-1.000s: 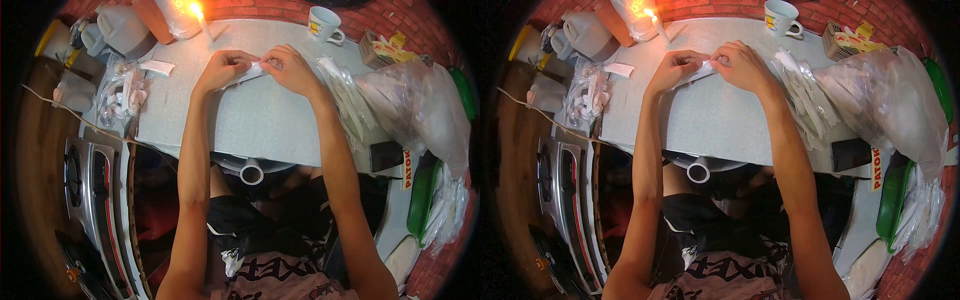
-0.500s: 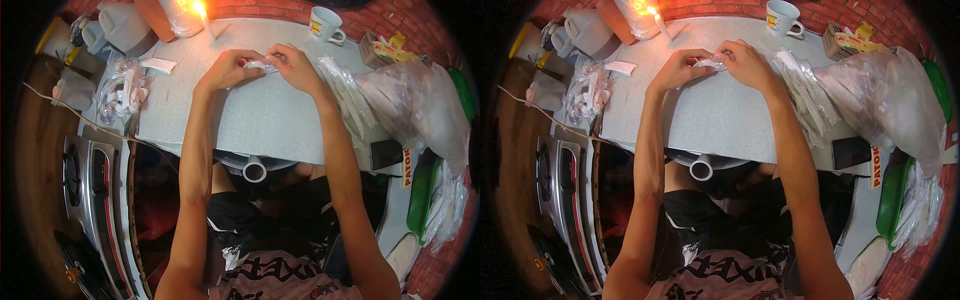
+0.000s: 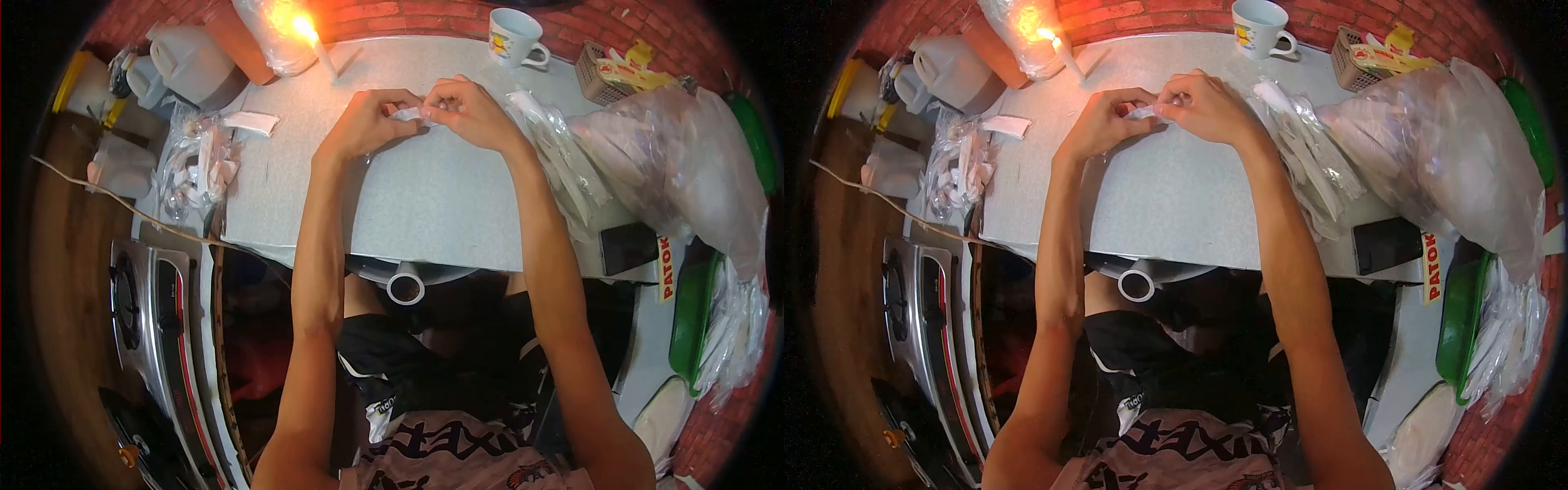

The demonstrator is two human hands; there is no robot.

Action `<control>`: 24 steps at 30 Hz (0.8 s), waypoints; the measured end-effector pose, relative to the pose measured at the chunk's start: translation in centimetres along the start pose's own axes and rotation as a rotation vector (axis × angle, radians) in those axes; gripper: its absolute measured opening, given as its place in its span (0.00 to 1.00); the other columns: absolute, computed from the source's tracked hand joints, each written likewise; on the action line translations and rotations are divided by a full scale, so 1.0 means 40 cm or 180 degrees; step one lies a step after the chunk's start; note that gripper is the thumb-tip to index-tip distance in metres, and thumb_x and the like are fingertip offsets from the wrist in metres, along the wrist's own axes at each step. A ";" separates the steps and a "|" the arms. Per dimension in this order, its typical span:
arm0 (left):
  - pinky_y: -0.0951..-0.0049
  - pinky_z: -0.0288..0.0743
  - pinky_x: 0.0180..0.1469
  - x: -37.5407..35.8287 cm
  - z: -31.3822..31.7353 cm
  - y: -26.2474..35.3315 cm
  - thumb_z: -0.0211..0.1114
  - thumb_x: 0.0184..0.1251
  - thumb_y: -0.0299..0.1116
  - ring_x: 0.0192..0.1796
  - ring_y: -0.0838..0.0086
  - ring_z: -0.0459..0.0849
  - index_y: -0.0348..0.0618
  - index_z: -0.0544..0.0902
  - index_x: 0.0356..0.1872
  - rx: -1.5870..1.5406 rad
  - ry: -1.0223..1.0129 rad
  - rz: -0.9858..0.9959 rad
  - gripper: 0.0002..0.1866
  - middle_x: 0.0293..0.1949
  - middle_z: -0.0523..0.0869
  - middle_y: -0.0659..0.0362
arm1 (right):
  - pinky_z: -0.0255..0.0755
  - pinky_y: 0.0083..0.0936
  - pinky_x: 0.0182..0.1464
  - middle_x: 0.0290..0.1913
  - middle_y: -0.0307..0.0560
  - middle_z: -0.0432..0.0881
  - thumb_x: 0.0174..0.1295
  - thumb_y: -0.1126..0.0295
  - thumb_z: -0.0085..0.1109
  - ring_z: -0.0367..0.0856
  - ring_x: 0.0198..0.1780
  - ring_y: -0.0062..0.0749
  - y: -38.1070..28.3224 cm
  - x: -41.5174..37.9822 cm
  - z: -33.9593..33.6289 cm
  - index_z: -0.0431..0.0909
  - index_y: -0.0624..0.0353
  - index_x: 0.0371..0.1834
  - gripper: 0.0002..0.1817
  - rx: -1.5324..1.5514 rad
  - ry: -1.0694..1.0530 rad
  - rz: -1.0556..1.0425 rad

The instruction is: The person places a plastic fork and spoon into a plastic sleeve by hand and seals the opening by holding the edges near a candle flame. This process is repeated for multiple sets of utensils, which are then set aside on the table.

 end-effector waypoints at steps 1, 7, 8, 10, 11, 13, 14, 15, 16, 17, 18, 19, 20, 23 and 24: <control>0.76 0.71 0.34 0.003 0.002 -0.003 0.79 0.55 0.33 0.29 0.82 0.72 0.43 0.91 0.46 0.0010 -0.0015 0.0015 0.16 0.29 0.84 0.65 | 0.74 0.30 0.48 0.34 0.44 0.80 0.63 0.58 0.68 0.80 0.39 0.35 0.002 0.003 0.002 0.88 0.55 0.38 0.12 0.0281 -0.0130 -0.0039; 0.76 0.73 0.37 0.006 -0.004 -0.027 0.78 0.56 0.32 0.32 0.82 0.75 0.43 0.91 0.46 0.0166 -0.0026 -0.0108 0.16 0.31 0.86 0.66 | 0.69 0.20 0.50 0.38 0.34 0.83 0.69 0.63 0.61 0.78 0.44 0.22 0.006 0.008 0.001 0.86 0.58 0.39 0.11 0.2107 -0.0267 -0.0334; 0.76 0.75 0.39 0.006 -0.006 -0.049 0.77 0.57 0.31 0.34 0.82 0.77 0.42 0.90 0.48 -0.0168 0.0043 0.0018 0.16 0.34 0.87 0.66 | 0.69 0.20 0.50 0.38 0.34 0.83 0.69 0.63 0.61 0.78 0.44 0.22 0.008 0.004 -0.006 0.86 0.58 0.39 0.11 0.2101 -0.0288 -0.0338; 0.76 0.77 0.40 0.000 -0.013 -0.055 0.76 0.58 0.30 0.36 0.83 0.80 0.41 0.89 0.50 -0.0513 0.0178 0.0145 0.17 0.37 0.88 0.66 | 0.64 0.20 0.57 0.40 0.31 0.80 0.74 0.62 0.56 0.74 0.46 0.18 0.015 0.003 -0.039 0.83 0.58 0.39 0.12 0.2032 -0.0121 -0.0166; 0.77 0.77 0.42 -0.003 -0.011 -0.058 0.74 0.60 0.28 0.38 0.82 0.82 0.40 0.88 0.52 -0.0602 0.0152 0.0148 0.17 0.41 0.89 0.65 | 0.64 0.20 0.57 0.40 0.31 0.80 0.74 0.62 0.56 0.74 0.46 0.18 0.011 0.009 -0.035 0.83 0.58 0.39 0.12 0.2018 -0.0151 -0.0187; 0.78 0.78 0.44 -0.006 -0.007 -0.055 0.71 0.62 0.27 0.41 0.81 0.84 0.39 0.87 0.54 -0.0649 0.0063 0.0154 0.17 0.44 0.89 0.63 | 0.66 0.22 0.62 0.47 0.38 0.87 0.68 0.66 0.56 0.79 0.53 0.22 0.009 0.013 -0.024 0.86 0.60 0.44 0.12 0.2451 0.0253 -0.0135; 0.79 0.78 0.40 -0.008 -0.009 -0.057 0.70 0.63 0.26 0.39 0.81 0.83 0.40 0.85 0.56 -0.0863 0.0129 0.0061 0.18 0.43 0.88 0.61 | 0.66 0.22 0.62 0.47 0.38 0.87 0.68 0.66 0.56 0.79 0.53 0.22 0.009 0.012 -0.028 0.86 0.60 0.44 0.12 0.2476 0.0292 -0.0149; 0.80 0.78 0.36 -0.009 -0.014 -0.053 0.68 0.64 0.25 0.36 0.80 0.83 0.41 0.84 0.58 -0.1077 0.0198 -0.0032 0.20 0.42 0.87 0.59 | 0.67 0.24 0.62 0.49 0.40 0.86 0.66 0.67 0.55 0.79 0.53 0.23 0.006 0.010 -0.040 0.86 0.60 0.46 0.13 0.2603 0.0413 -0.0125; 0.80 0.78 0.36 -0.011 -0.019 -0.047 0.68 0.64 0.25 0.36 0.80 0.83 0.41 0.84 0.58 -0.1044 0.0178 -0.0019 0.20 0.42 0.87 0.59 | 0.67 0.26 0.62 0.51 0.42 0.86 0.65 0.69 0.54 0.79 0.53 0.24 0.002 0.009 -0.048 0.86 0.59 0.49 0.14 0.2725 0.0531 -0.0105; 0.79 0.75 0.31 -0.014 -0.022 -0.050 0.66 0.65 0.24 0.33 0.80 0.82 0.42 0.82 0.60 -0.1153 0.0191 -0.0260 0.21 0.40 0.85 0.58 | 0.67 0.26 0.62 0.51 0.42 0.86 0.65 0.69 0.54 0.79 0.53 0.24 -0.003 0.010 -0.049 0.86 0.59 0.49 0.14 0.2735 0.0557 -0.0122; 0.79 0.73 0.25 -0.017 -0.024 -0.049 0.65 0.65 0.23 0.30 0.80 0.81 0.43 0.79 0.62 -0.1271 0.0211 -0.0500 0.22 0.38 0.84 0.57 | 0.68 0.26 0.62 0.54 0.43 0.85 0.65 0.69 0.54 0.80 0.54 0.26 0.000 0.011 -0.054 0.83 0.60 0.55 0.17 0.2763 0.0726 -0.0089; 0.79 0.73 0.25 -0.017 -0.023 -0.042 0.65 0.65 0.23 0.30 0.80 0.81 0.43 0.79 0.62 -0.1266 0.0210 -0.0482 0.22 0.38 0.84 0.57 | 0.68 0.26 0.63 0.56 0.44 0.84 0.65 0.69 0.54 0.80 0.55 0.28 0.003 0.011 -0.058 0.80 0.60 0.61 0.21 0.2784 0.0888 -0.0055; 0.79 0.71 0.22 -0.017 -0.022 -0.038 0.64 0.65 0.22 0.27 0.80 0.79 0.44 0.78 0.63 -0.1485 0.0338 -0.0536 0.23 0.37 0.83 0.58 | 0.68 0.26 0.63 0.56 0.44 0.84 0.65 0.69 0.54 0.80 0.55 0.28 0.001 0.012 -0.057 0.80 0.60 0.61 0.21 0.2777 0.0887 -0.0067; 0.77 0.69 0.19 -0.012 -0.021 -0.041 0.64 0.65 0.22 0.25 0.79 0.78 0.44 0.76 0.63 -0.1744 0.0610 -0.0614 0.25 0.37 0.82 0.57 | 0.70 0.24 0.59 0.55 0.47 0.84 0.64 0.68 0.59 0.81 0.53 0.28 -0.001 0.013 -0.048 0.79 0.60 0.63 0.24 0.2839 0.1157 0.0102; 0.76 0.70 0.20 -0.012 -0.023 -0.037 0.65 0.64 0.22 0.25 0.79 0.79 0.44 0.76 0.63 -0.1786 0.0706 -0.0646 0.25 0.38 0.82 0.57 | 0.72 0.22 0.55 0.55 0.48 0.83 0.65 0.66 0.62 0.81 0.51 0.28 -0.011 0.009 -0.039 0.77 0.60 0.65 0.25 0.2551 0.1076 0.0118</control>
Point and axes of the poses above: each hand's wrist, its own x-axis towards the middle knuckle, its own z-axis out of the palm, y = z × x, the point moved 4 cm from there along x, towards the middle knuckle
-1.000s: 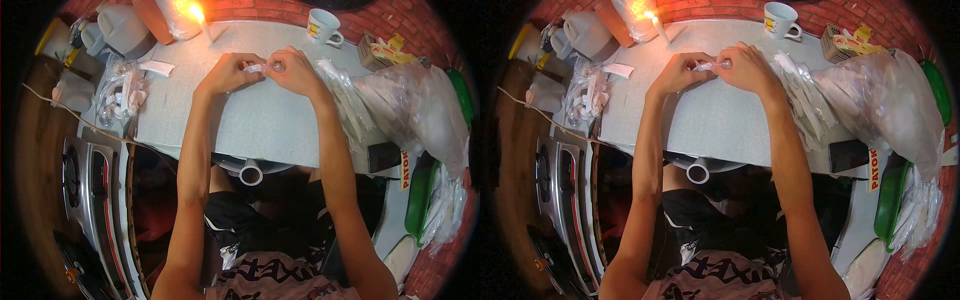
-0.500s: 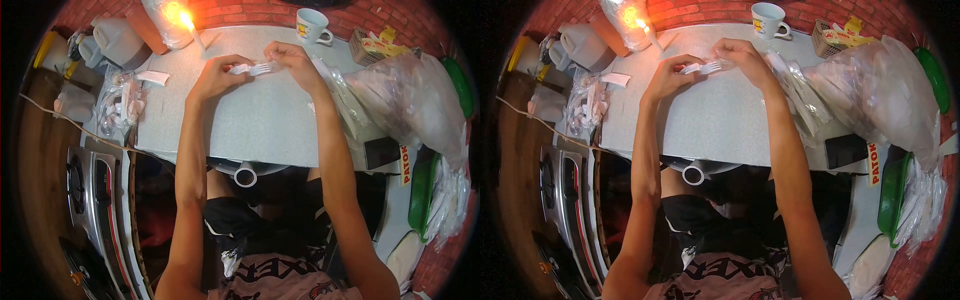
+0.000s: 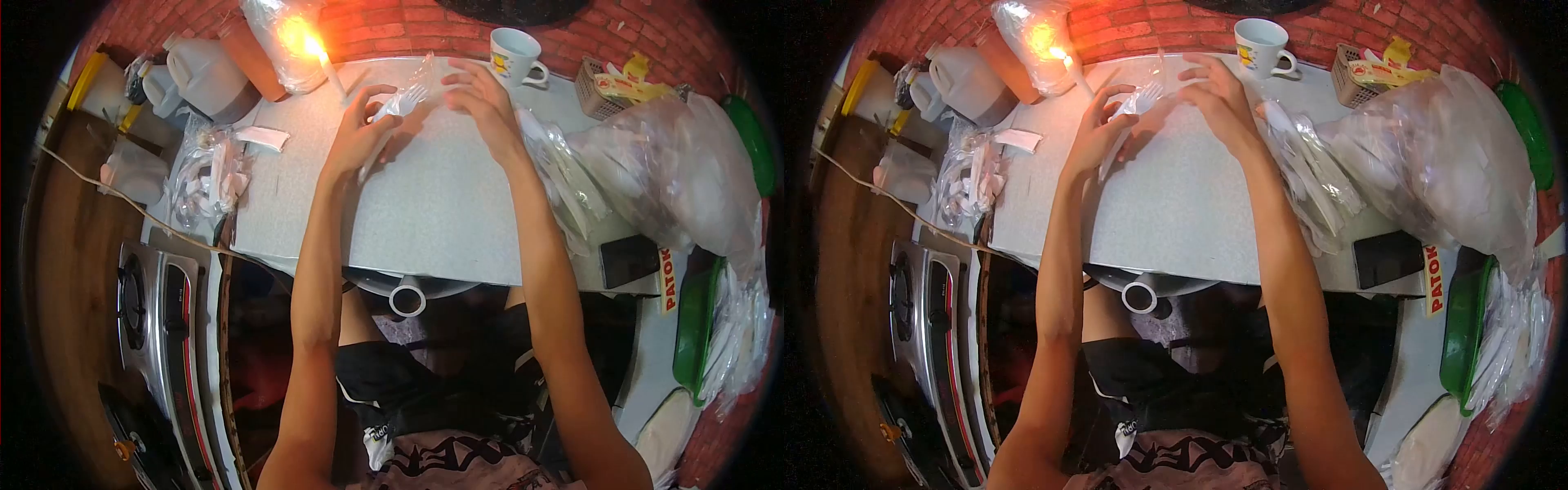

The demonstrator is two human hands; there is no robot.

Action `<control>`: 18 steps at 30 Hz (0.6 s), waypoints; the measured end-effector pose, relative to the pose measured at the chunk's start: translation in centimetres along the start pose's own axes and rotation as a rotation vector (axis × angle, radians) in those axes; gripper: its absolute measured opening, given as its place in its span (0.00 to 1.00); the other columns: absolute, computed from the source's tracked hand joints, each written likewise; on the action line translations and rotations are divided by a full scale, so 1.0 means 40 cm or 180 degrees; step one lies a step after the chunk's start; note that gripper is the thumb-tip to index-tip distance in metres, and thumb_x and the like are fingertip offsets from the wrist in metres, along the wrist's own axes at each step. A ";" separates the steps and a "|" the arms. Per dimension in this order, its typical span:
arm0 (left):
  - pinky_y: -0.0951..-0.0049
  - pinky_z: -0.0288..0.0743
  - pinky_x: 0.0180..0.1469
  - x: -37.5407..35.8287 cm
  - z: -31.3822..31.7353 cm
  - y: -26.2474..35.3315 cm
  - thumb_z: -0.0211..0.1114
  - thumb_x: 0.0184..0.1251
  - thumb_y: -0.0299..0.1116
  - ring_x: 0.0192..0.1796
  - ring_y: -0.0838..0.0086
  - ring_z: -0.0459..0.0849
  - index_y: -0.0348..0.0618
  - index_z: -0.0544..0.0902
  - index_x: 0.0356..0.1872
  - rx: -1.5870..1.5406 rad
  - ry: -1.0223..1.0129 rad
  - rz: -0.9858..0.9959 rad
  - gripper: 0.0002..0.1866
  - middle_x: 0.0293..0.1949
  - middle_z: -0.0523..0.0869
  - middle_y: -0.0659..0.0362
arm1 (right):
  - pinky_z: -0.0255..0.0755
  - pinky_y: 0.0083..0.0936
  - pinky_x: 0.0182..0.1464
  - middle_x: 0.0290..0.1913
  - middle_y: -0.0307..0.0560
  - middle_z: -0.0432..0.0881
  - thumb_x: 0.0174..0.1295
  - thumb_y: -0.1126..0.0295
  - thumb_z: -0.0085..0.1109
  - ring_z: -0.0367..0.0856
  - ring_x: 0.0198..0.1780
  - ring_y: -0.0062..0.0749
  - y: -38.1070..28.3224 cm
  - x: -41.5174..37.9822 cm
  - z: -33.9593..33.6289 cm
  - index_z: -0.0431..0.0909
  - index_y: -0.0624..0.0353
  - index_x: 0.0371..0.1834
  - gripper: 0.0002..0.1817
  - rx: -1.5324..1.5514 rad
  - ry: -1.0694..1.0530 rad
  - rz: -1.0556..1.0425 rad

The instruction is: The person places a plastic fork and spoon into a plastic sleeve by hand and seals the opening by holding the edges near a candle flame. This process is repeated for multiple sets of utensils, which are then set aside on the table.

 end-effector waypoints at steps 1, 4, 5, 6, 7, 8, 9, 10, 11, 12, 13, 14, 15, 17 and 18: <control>0.76 0.70 0.20 -0.003 0.005 0.005 0.65 0.64 0.22 0.25 0.79 0.79 0.44 0.76 0.63 -0.0005 0.0001 0.0010 0.25 0.38 0.82 0.57 | 0.73 0.20 0.52 0.54 0.49 0.83 0.66 0.65 0.65 0.82 0.50 0.28 -0.004 -0.005 0.009 0.75 0.61 0.67 0.26 -0.0293 -0.0059 -0.0009; 0.75 0.76 0.33 0.008 0.022 -0.005 0.70 0.62 0.24 0.33 0.76 0.84 0.45 0.77 0.63 -0.0147 -0.0193 0.0156 0.26 0.38 0.85 0.53 | 0.74 0.17 0.42 0.47 0.45 0.86 0.68 0.62 0.68 0.83 0.42 0.22 0.015 -0.009 0.033 0.80 0.62 0.61 0.22 -0.0323 -0.0027 -0.0040; 0.75 0.76 0.33 0.013 0.021 -0.017 0.70 0.62 0.24 0.33 0.76 0.84 0.45 0.77 0.63 -0.0165 -0.0205 0.0165 0.26 0.38 0.85 0.53 | 0.74 0.17 0.42 0.47 0.45 0.86 0.68 0.62 0.68 0.83 0.42 0.22 0.017 -0.006 0.025 0.80 0.62 0.61 0.22 -0.0345 -0.0019 -0.0043; 0.76 0.77 0.36 0.007 0.031 -0.013 0.71 0.63 0.26 0.34 0.77 0.84 0.45 0.77 0.63 0.0074 -0.0395 0.0059 0.26 0.37 0.86 0.54 | 0.74 0.15 0.39 0.44 0.42 0.86 0.71 0.63 0.65 0.83 0.39 0.19 0.024 -0.003 0.018 0.82 0.62 0.58 0.18 -0.0402 -0.0101 0.0177; 0.76 0.77 0.39 -0.001 0.039 -0.018 0.72 0.63 0.28 0.35 0.78 0.84 0.44 0.77 0.63 0.0309 -0.0569 -0.0055 0.26 0.35 0.87 0.55 | 0.74 0.14 0.37 0.41 0.40 0.87 0.73 0.64 0.62 0.82 0.36 0.16 0.033 -0.003 0.015 0.84 0.62 0.55 0.15 -0.0456 -0.0197 0.0406; 0.80 0.74 0.32 -0.002 0.046 -0.025 0.69 0.71 0.32 0.31 0.81 0.81 0.45 0.79 0.62 0.0216 -0.0601 0.0034 0.20 0.34 0.86 0.60 | 0.74 0.14 0.37 0.41 0.40 0.87 0.73 0.64 0.62 0.82 0.36 0.16 0.037 -0.007 0.013 0.84 0.62 0.55 0.15 -0.0471 -0.0230 0.0429; 0.80 0.74 0.32 -0.002 0.045 -0.032 0.69 0.71 0.32 0.31 0.81 0.81 0.45 0.79 0.62 0.0190 -0.0565 0.0018 0.20 0.34 0.86 0.60 | 0.72 0.13 0.35 0.38 0.38 0.87 0.74 0.64 0.61 0.81 0.33 0.15 0.034 -0.013 0.017 0.85 0.62 0.51 0.13 -0.0505 -0.0322 0.0567; 0.80 0.74 0.31 0.001 0.040 -0.032 0.68 0.72 0.34 0.31 0.81 0.82 0.44 0.80 0.59 0.0174 -0.0468 0.0111 0.17 0.34 0.86 0.61 | 0.71 0.13 0.32 0.35 0.36 0.87 0.74 0.65 0.60 0.80 0.31 0.13 0.035 -0.017 0.021 0.87 0.63 0.48 0.12 -0.0535 -0.0413 0.0702; 0.80 0.74 0.29 0.005 0.034 -0.030 0.67 0.74 0.35 0.31 0.81 0.82 0.43 0.82 0.57 0.0168 -0.0375 0.0207 0.15 0.33 0.86 0.62 | 0.71 0.13 0.32 0.35 0.36 0.87 0.74 0.65 0.60 0.80 0.31 0.13 0.042 -0.018 0.021 0.87 0.63 0.48 0.12 -0.0539 -0.0445 0.0714; 0.80 0.73 0.27 0.008 0.033 -0.028 0.65 0.75 0.36 0.30 0.82 0.82 0.42 0.84 0.52 0.0064 -0.0284 0.0284 0.12 0.31 0.86 0.63 | 0.73 0.15 0.35 0.35 0.38 0.88 0.73 0.66 0.61 0.82 0.32 0.16 0.050 -0.020 0.028 0.87 0.63 0.47 0.12 -0.0751 -0.0731 0.0759; 0.80 0.73 0.27 0.011 0.024 -0.030 0.65 0.75 0.36 0.30 0.82 0.82 0.42 0.84 0.52 0.0062 -0.0260 0.0283 0.12 0.31 0.86 0.63 | 0.76 0.18 0.38 0.36 0.41 0.89 0.71 0.66 0.62 0.83 0.34 0.18 0.059 -0.021 0.036 0.87 0.63 0.47 0.12 -0.0963 -0.1011 0.0797; 0.81 0.73 0.27 0.015 0.015 -0.030 0.65 0.75 0.36 0.29 0.83 0.81 0.41 0.85 0.51 0.0149 -0.0250 0.0353 0.11 0.32 0.87 0.63 | 0.76 0.18 0.38 0.36 0.41 0.89 0.71 0.66 0.62 0.83 0.34 0.18 0.066 -0.020 0.040 0.87 0.63 0.47 0.12 -0.0963 -0.1025 0.0793; 0.81 0.72 0.26 0.016 0.011 -0.027 0.65 0.75 0.35 0.29 0.84 0.81 0.41 0.85 0.50 0.0235 -0.0250 0.0419 0.11 0.32 0.87 0.63 | 0.77 0.19 0.41 0.38 0.42 0.90 0.71 0.66 0.62 0.85 0.36 0.20 0.065 -0.023 0.051 0.87 0.63 0.48 0.12 -0.1121 -0.1068 0.0628; 0.81 0.71 0.26 0.017 0.009 -0.032 0.66 0.75 0.34 0.28 0.84 0.80 0.40 0.85 0.50 0.0250 -0.0244 0.0330 0.10 0.33 0.87 0.63 | 0.79 0.20 0.43 0.40 0.44 0.90 0.71 0.66 0.62 0.87 0.39 0.21 0.066 -0.031 0.063 0.86 0.64 0.48 0.12 -0.1274 -0.1096 0.0486; 0.81 0.71 0.26 0.017 0.009 -0.036 0.66 0.74 0.33 0.27 0.85 0.80 0.40 0.86 0.49 0.0267 -0.0234 0.0249 0.10 0.33 0.87 0.64 | 0.79 0.21 0.46 0.41 0.45 0.91 0.70 0.66 0.63 0.88 0.42 0.23 0.059 -0.030 0.063 0.86 0.65 0.48 0.13 -0.1049 -0.0917 0.0367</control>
Point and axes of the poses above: each hand's wrist, its own x-axis towards the middle knuckle, its own z-axis out of the palm, y = z × x, the point moved 4 cm from there along x, towards the middle knuckle
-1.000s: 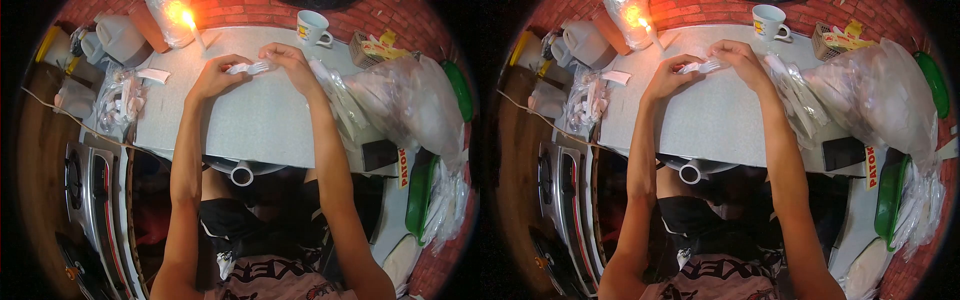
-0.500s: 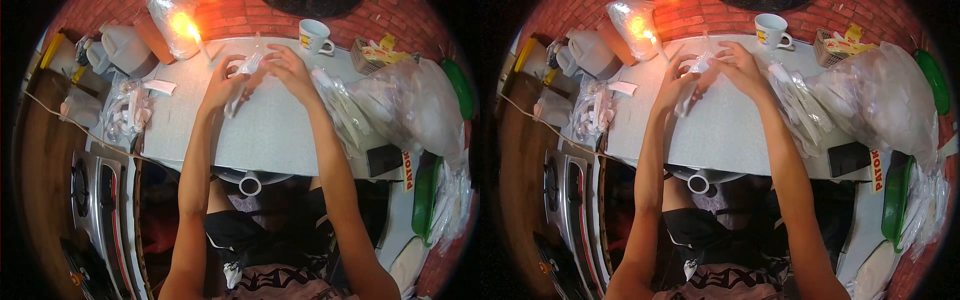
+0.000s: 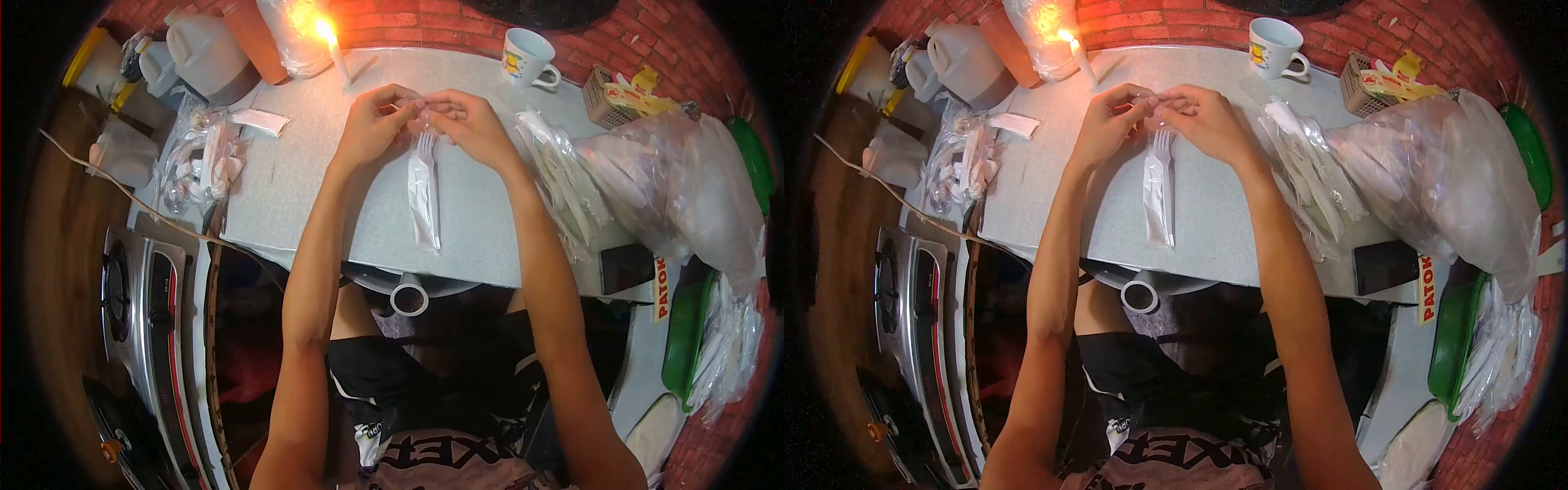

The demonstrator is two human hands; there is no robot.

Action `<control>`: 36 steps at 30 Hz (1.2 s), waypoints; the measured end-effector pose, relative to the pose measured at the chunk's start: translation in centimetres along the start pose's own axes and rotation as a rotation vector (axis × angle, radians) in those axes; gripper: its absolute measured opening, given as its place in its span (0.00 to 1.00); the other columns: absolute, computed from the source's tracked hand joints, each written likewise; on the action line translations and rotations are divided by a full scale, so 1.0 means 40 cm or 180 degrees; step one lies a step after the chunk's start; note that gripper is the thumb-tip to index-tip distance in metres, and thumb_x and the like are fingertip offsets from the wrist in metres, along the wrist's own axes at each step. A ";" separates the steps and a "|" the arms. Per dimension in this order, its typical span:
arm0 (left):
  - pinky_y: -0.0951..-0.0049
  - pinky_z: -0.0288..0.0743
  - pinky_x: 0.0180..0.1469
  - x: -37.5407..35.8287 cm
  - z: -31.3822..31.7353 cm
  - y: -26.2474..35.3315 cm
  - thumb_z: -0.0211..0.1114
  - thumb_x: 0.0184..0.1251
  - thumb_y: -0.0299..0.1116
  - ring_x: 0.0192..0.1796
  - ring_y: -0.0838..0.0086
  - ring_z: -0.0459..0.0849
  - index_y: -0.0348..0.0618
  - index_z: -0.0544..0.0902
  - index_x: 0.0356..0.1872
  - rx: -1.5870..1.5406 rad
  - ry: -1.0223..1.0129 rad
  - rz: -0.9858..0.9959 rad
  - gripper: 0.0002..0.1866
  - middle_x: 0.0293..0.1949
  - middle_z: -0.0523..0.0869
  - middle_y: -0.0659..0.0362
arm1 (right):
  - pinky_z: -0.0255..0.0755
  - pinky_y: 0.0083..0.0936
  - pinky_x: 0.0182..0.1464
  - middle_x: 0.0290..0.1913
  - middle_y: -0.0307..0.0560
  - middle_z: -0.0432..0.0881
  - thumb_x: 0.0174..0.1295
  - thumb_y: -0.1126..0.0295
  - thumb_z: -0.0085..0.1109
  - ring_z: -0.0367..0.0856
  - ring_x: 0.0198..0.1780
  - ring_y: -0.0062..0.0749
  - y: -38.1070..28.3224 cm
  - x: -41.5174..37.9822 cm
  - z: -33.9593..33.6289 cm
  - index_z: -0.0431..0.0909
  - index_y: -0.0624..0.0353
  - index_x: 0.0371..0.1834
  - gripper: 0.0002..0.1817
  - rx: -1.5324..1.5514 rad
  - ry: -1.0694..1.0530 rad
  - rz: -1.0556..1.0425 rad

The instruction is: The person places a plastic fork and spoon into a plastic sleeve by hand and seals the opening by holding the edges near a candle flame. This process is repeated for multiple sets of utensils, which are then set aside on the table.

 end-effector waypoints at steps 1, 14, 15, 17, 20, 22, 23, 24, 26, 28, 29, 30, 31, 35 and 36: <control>0.81 0.71 0.26 0.002 0.000 -0.006 0.66 0.74 0.33 0.27 0.85 0.80 0.40 0.86 0.49 -0.0004 -0.0008 -0.0011 0.10 0.33 0.87 0.64 | 0.80 0.23 0.48 0.43 0.46 0.91 0.70 0.66 0.64 0.89 0.45 0.25 -0.007 -0.001 -0.005 0.86 0.66 0.48 0.13 0.0214 0.0186 -0.0125; 0.77 0.81 0.40 0.001 -0.016 0.004 0.69 0.64 0.20 0.38 0.80 0.85 0.36 0.88 0.46 0.0639 0.0273 0.0491 0.10 0.41 0.89 0.62 | 0.79 0.25 0.45 0.40 0.42 0.89 0.66 0.74 0.65 0.86 0.40 0.26 -0.013 -0.006 -0.015 0.86 0.61 0.43 0.06 -0.1079 0.0636 -0.0369; 0.76 0.82 0.43 -0.001 -0.018 0.004 0.69 0.63 0.19 0.38 0.79 0.86 0.37 0.88 0.45 0.0753 0.0362 0.0438 0.10 0.42 0.89 0.62 | 0.80 0.26 0.47 0.40 0.44 0.89 0.65 0.75 0.64 0.87 0.40 0.29 -0.015 -0.006 -0.014 0.86 0.61 0.43 0.06 -0.1128 0.0626 -0.0448; 0.75 0.82 0.45 0.004 -0.022 -0.005 0.68 0.63 0.18 0.39 0.78 0.86 0.37 0.89 0.44 0.0769 0.0291 0.0545 0.10 0.43 0.89 0.61 | 0.80 0.28 0.48 0.41 0.45 0.89 0.64 0.76 0.64 0.88 0.41 0.32 -0.018 -0.006 -0.013 0.86 0.61 0.43 0.06 -0.1180 0.0614 -0.0529; 0.74 0.83 0.46 -0.002 -0.024 0.000 0.68 0.63 0.18 0.40 0.77 0.87 0.38 0.89 0.46 0.0904 0.0085 0.0765 0.12 0.45 0.88 0.60 | 0.81 0.28 0.48 0.41 0.46 0.89 0.63 0.77 0.63 0.88 0.42 0.33 -0.016 -0.007 -0.011 0.86 0.61 0.42 0.06 -0.1334 0.0617 -0.0623; 0.73 0.83 0.46 -0.009 -0.013 0.015 0.68 0.63 0.18 0.40 0.76 0.87 0.38 0.88 0.49 0.1018 -0.0057 0.0882 0.14 0.45 0.88 0.59 | 0.81 0.28 0.48 0.42 0.46 0.89 0.63 0.78 0.63 0.88 0.43 0.33 -0.014 -0.007 -0.012 0.86 0.62 0.42 0.06 -0.1354 0.0645 -0.0618; 0.72 0.83 0.47 -0.012 -0.007 0.016 0.69 0.62 0.20 0.40 0.75 0.87 0.41 0.88 0.50 0.0962 0.0048 0.0722 0.15 0.44 0.88 0.59 | 0.81 0.28 0.48 0.42 0.46 0.89 0.63 0.78 0.63 0.88 0.43 0.33 -0.012 -0.007 -0.013 0.86 0.62 0.42 0.06 -0.1352 0.0653 -0.0614; 0.71 0.83 0.48 -0.013 -0.005 0.016 0.71 0.61 0.22 0.40 0.74 0.87 0.43 0.88 0.51 0.0907 0.0152 0.0560 0.16 0.43 0.88 0.58 | 0.81 0.28 0.48 0.41 0.46 0.89 0.63 0.78 0.62 0.88 0.43 0.33 -0.013 -0.008 -0.014 0.86 0.62 0.42 0.06 -0.1307 0.0647 -0.0592; 0.73 0.83 0.48 -0.013 -0.005 0.016 0.69 0.63 0.20 0.41 0.75 0.87 0.41 0.86 0.54 0.0935 0.0069 0.0464 0.17 0.43 0.88 0.59 | 0.81 0.28 0.48 0.41 0.46 0.89 0.63 0.78 0.62 0.88 0.43 0.33 -0.015 -0.011 -0.013 0.85 0.62 0.42 0.06 -0.1259 0.0650 -0.0565; 0.75 0.82 0.47 -0.009 -0.010 0.006 0.67 0.65 0.19 0.41 0.77 0.87 0.38 0.83 0.57 0.0960 -0.0012 0.0375 0.19 0.43 0.87 0.59 | 0.81 0.29 0.49 0.41 0.46 0.89 0.64 0.78 0.61 0.88 0.43 0.31 -0.017 -0.013 -0.015 0.86 0.63 0.42 0.07 -0.1109 0.0677 -0.0378; 0.75 0.82 0.47 -0.005 -0.011 -0.003 0.67 0.65 0.19 0.41 0.77 0.86 0.37 0.84 0.55 0.0887 -0.0178 0.0453 0.17 0.42 0.87 0.60 | 0.81 0.29 0.49 0.41 0.46 0.89 0.64 0.78 0.61 0.88 0.43 0.31 -0.017 -0.013 -0.016 0.86 0.63 0.42 0.07 -0.1108 0.0683 -0.0376; 0.75 0.82 0.46 -0.002 -0.008 -0.004 0.66 0.66 0.19 0.41 0.78 0.86 0.36 0.85 0.53 0.0812 -0.0340 0.0529 0.15 0.42 0.88 0.60 | 0.81 0.29 0.48 0.41 0.45 0.89 0.64 0.74 0.61 0.89 0.42 0.33 -0.017 -0.013 -0.017 0.87 0.59 0.42 0.07 -0.1084 0.0666 -0.0428; 0.75 0.82 0.46 0.000 -0.011 -0.007 0.66 0.66 0.19 0.41 0.78 0.86 0.36 0.85 0.53 0.0812 -0.0340 0.0527 0.15 0.42 0.88 0.60 | 0.80 0.30 0.47 0.42 0.45 0.90 0.64 0.70 0.62 0.89 0.41 0.35 -0.018 -0.012 -0.017 0.88 0.55 0.43 0.08 -0.1059 0.0645 -0.0482; 0.75 0.82 0.44 -0.001 -0.023 -0.007 0.65 0.67 0.19 0.38 0.78 0.86 0.33 0.86 0.48 0.0838 -0.0211 0.0483 0.10 0.38 0.89 0.61 | 0.80 0.31 0.47 0.42 0.45 0.90 0.64 0.70 0.62 0.89 0.41 0.35 -0.003 -0.007 -0.013 0.88 0.56 0.41 0.07 -0.1187 0.0661 -0.0600; 0.75 0.82 0.43 -0.001 -0.026 -0.011 0.65 0.67 0.19 0.37 0.78 0.86 0.33 0.86 0.46 0.0683 -0.0201 0.0342 0.09 0.37 0.89 0.61 | 0.80 0.31 0.47 0.43 0.46 0.90 0.66 0.69 0.61 0.89 0.41 0.34 -0.004 -0.008 -0.012 0.88 0.56 0.42 0.08 -0.1079 0.0634 -0.0553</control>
Point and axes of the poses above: each hand's wrist, its own x-axis towards the middle knuckle, its own z-axis out of the palm, y = z × x, the point moved 4 cm from there along x, towards the middle knuckle
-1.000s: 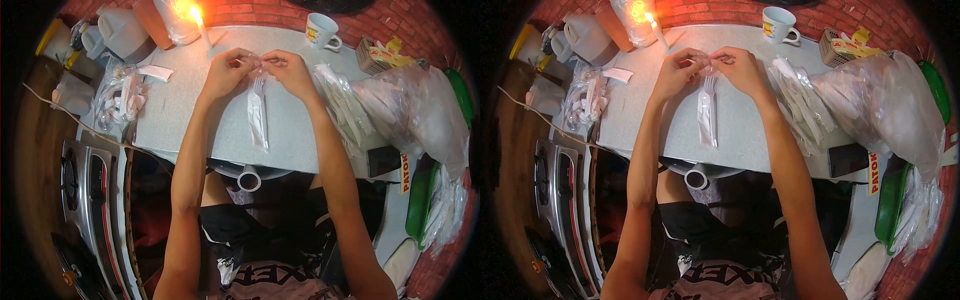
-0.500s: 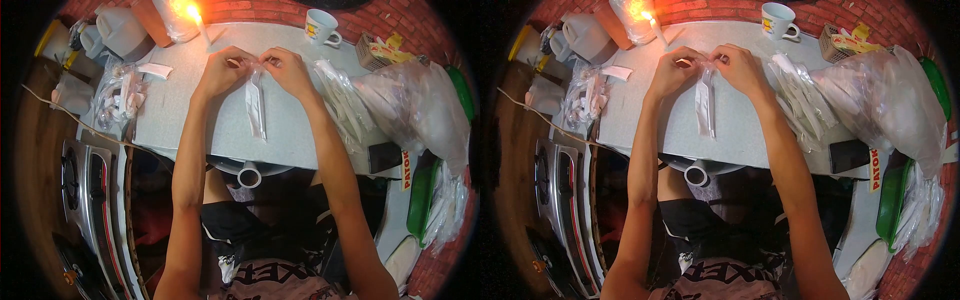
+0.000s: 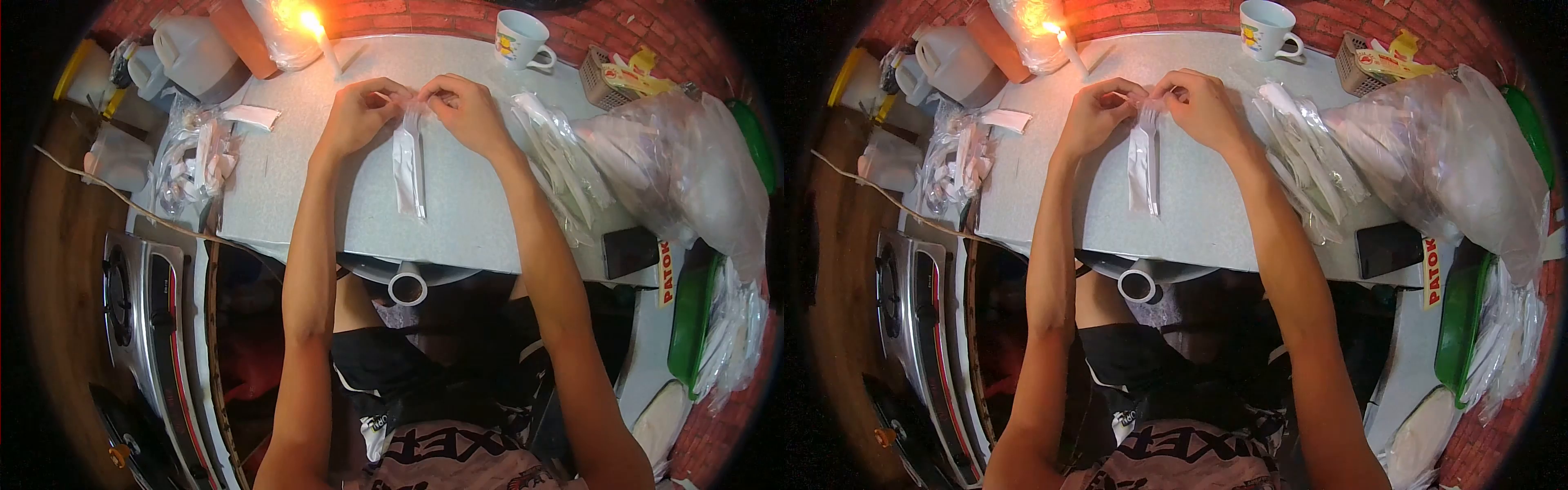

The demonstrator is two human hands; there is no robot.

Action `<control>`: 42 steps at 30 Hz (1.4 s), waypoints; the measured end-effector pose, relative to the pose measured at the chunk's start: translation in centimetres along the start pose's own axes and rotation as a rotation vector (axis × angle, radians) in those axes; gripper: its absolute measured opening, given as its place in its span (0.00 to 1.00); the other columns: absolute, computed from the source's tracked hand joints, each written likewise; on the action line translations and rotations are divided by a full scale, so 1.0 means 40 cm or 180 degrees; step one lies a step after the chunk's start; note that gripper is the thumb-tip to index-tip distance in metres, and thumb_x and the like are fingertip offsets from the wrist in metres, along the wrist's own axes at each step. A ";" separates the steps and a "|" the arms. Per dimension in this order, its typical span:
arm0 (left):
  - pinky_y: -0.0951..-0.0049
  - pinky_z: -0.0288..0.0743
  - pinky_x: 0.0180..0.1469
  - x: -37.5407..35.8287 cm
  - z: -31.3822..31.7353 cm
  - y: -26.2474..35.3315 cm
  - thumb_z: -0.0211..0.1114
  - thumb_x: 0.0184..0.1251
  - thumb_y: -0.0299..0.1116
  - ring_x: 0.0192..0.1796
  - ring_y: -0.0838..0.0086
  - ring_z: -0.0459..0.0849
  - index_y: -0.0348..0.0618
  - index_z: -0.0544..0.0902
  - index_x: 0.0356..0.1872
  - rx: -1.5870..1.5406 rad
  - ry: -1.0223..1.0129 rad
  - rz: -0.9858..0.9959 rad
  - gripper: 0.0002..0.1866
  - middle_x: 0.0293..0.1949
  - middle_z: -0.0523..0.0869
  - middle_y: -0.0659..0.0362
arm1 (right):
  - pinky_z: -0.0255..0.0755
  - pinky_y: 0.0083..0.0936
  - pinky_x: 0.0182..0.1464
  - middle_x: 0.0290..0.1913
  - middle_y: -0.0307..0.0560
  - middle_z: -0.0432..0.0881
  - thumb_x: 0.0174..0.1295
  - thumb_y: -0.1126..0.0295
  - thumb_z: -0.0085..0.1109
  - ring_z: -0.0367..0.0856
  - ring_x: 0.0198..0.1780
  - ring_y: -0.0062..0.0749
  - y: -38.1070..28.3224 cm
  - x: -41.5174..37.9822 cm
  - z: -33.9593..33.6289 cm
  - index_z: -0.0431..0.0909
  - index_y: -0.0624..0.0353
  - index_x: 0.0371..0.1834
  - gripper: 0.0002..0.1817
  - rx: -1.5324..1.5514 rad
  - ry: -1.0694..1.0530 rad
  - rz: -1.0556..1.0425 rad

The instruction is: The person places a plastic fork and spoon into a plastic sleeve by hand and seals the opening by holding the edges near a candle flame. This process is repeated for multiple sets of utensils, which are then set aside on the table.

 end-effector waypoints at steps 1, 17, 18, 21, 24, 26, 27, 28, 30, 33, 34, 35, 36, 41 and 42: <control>0.75 0.82 0.43 0.001 -0.001 -0.003 0.65 0.67 0.19 0.37 0.78 0.86 0.33 0.86 0.46 0.0001 0.0002 -0.0003 0.09 0.37 0.89 0.61 | 0.80 0.31 0.48 0.43 0.46 0.90 0.67 0.68 0.61 0.90 0.42 0.34 -0.002 0.000 0.001 0.87 0.57 0.43 0.08 0.0105 -0.0028 0.0049; 0.75 0.83 0.41 0.000 -0.003 -0.007 0.63 0.67 0.17 0.35 0.77 0.86 0.36 0.86 0.50 -0.0031 0.0170 -0.0014 0.12 0.37 0.85 0.61 | 0.78 0.30 0.50 0.50 0.43 0.89 0.59 0.54 0.74 0.86 0.43 0.32 0.019 -0.004 0.031 0.77 0.50 0.66 0.32 0.0118 -0.0426 0.0300; 0.75 0.83 0.41 0.000 -0.002 -0.002 0.63 0.67 0.17 0.35 0.77 0.86 0.36 0.86 0.51 -0.0025 0.0181 0.0012 0.13 0.37 0.86 0.61 | 0.78 0.30 0.49 0.48 0.44 0.89 0.61 0.54 0.73 0.86 0.42 0.32 0.023 -0.003 0.033 0.77 0.52 0.65 0.31 0.0180 -0.0483 0.0308; 0.75 0.84 0.42 -0.001 -0.003 0.013 0.63 0.67 0.17 0.37 0.77 0.86 0.36 0.85 0.51 0.0186 0.0289 0.0043 0.13 0.40 0.86 0.60 | 0.76 0.24 0.45 0.45 0.43 0.88 0.65 0.59 0.71 0.82 0.40 0.25 0.031 0.007 0.040 0.77 0.57 0.63 0.27 0.0639 -0.0370 0.0322; 0.75 0.85 0.45 0.003 -0.005 0.018 0.64 0.68 0.18 0.41 0.77 0.86 0.36 0.85 0.50 0.0117 0.0425 0.0191 0.12 0.42 0.86 0.60 | 0.73 0.18 0.39 0.40 0.40 0.85 0.69 0.61 0.69 0.76 0.37 0.17 0.035 0.009 0.026 0.79 0.61 0.57 0.20 0.1144 -0.0107 0.0713; 0.75 0.86 0.45 0.003 -0.005 0.016 0.65 0.68 0.19 0.42 0.77 0.86 0.36 0.85 0.50 -0.0010 0.0456 0.0106 0.11 0.43 0.86 0.60 | 0.71 0.17 0.37 0.36 0.38 0.85 0.71 0.59 0.67 0.76 0.35 0.15 0.023 0.008 0.008 0.82 0.62 0.51 0.17 0.1254 -0.0017 0.1103; 0.75 0.86 0.46 0.003 -0.004 0.012 0.65 0.68 0.19 0.43 0.77 0.86 0.37 0.85 0.50 -0.0140 0.0482 0.0018 0.11 0.43 0.86 0.60 | 0.69 0.16 0.35 0.34 0.37 0.84 0.72 0.57 0.65 0.75 0.33 0.15 0.015 0.007 0.006 0.83 0.61 0.46 0.16 0.1293 -0.0220 0.1153; 0.75 0.86 0.46 0.005 -0.001 0.009 0.65 0.68 0.19 0.43 0.77 0.86 0.37 0.85 0.50 -0.0142 0.0481 0.0016 0.11 0.43 0.86 0.60 | 0.68 0.15 0.34 0.32 0.36 0.83 0.73 0.55 0.64 0.74 0.32 0.14 0.009 0.005 0.007 0.84 0.60 0.41 0.17 0.1330 -0.0422 0.1206; 0.75 0.86 0.46 0.008 0.002 0.020 0.66 0.68 0.20 0.43 0.78 0.86 0.37 0.85 0.50 -0.0038 0.0578 0.0383 0.11 0.42 0.86 0.60 | 0.68 0.14 0.35 0.32 0.36 0.83 0.73 0.55 0.63 0.74 0.32 0.14 -0.002 0.002 0.009 0.84 0.60 0.39 0.17 0.1319 -0.0407 0.1157; 0.76 0.85 0.44 0.003 0.005 0.031 0.66 0.68 0.20 0.41 0.78 0.86 0.37 0.84 0.52 -0.0096 0.0623 0.0404 0.12 0.42 0.86 0.61 | 0.69 0.15 0.37 0.33 0.36 0.84 0.74 0.56 0.62 0.75 0.33 0.14 0.005 0.005 0.012 0.85 0.60 0.38 0.17 0.1545 -0.0526 0.1083; 0.76 0.85 0.44 0.002 0.005 0.034 0.66 0.68 0.20 0.41 0.78 0.86 0.37 0.84 0.52 -0.0102 0.0624 0.0403 0.12 0.42 0.86 0.61 | 0.70 0.15 0.38 0.34 0.37 0.85 0.74 0.57 0.62 0.76 0.35 0.15 0.008 0.006 0.014 0.85 0.60 0.40 0.16 0.1773 -0.0658 0.1054; 0.76 0.85 0.44 0.002 0.005 0.033 0.67 0.68 0.20 0.41 0.78 0.86 0.37 0.84 0.52 -0.0244 0.0595 0.0256 0.12 0.42 0.86 0.61 | 0.70 0.15 0.38 0.34 0.37 0.85 0.74 0.57 0.62 0.76 0.35 0.15 0.014 0.005 0.014 0.85 0.60 0.40 0.16 0.1769 -0.0663 0.1054; 0.76 0.84 0.43 0.001 0.004 0.029 0.67 0.68 0.20 0.40 0.78 0.86 0.38 0.84 0.52 -0.0385 0.0566 0.0110 0.13 0.42 0.86 0.61 | 0.72 0.16 0.40 0.37 0.39 0.86 0.74 0.57 0.61 0.79 0.38 0.17 0.012 0.004 0.016 0.86 0.62 0.44 0.16 0.2049 -0.0693 0.1100; 0.77 0.84 0.32 0.004 0.008 0.027 0.68 0.72 0.29 0.39 0.76 0.88 0.41 0.85 0.52 -0.0191 0.0697 0.0356 0.11 0.39 0.86 0.59 | 0.75 0.17 0.45 0.43 0.43 0.88 0.75 0.60 0.59 0.83 0.43 0.21 0.009 0.000 0.018 0.84 0.63 0.55 0.18 0.2929 -0.0818 0.1264; 0.76 0.84 0.32 0.004 0.007 0.023 0.68 0.73 0.31 0.38 0.76 0.88 0.42 0.84 0.54 -0.0294 0.0694 0.0277 0.12 0.39 0.86 0.59 | 0.75 0.18 0.45 0.44 0.43 0.87 0.75 0.60 0.60 0.83 0.44 0.21 0.004 -0.002 0.014 0.82 0.63 0.56 0.17 0.2951 -0.0763 0.1316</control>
Point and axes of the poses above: each hand's wrist, its own x-axis towards the middle knuckle, its own z-axis out of the palm, y = z × x, the point moved 4 cm from there along x, towards the middle knuckle
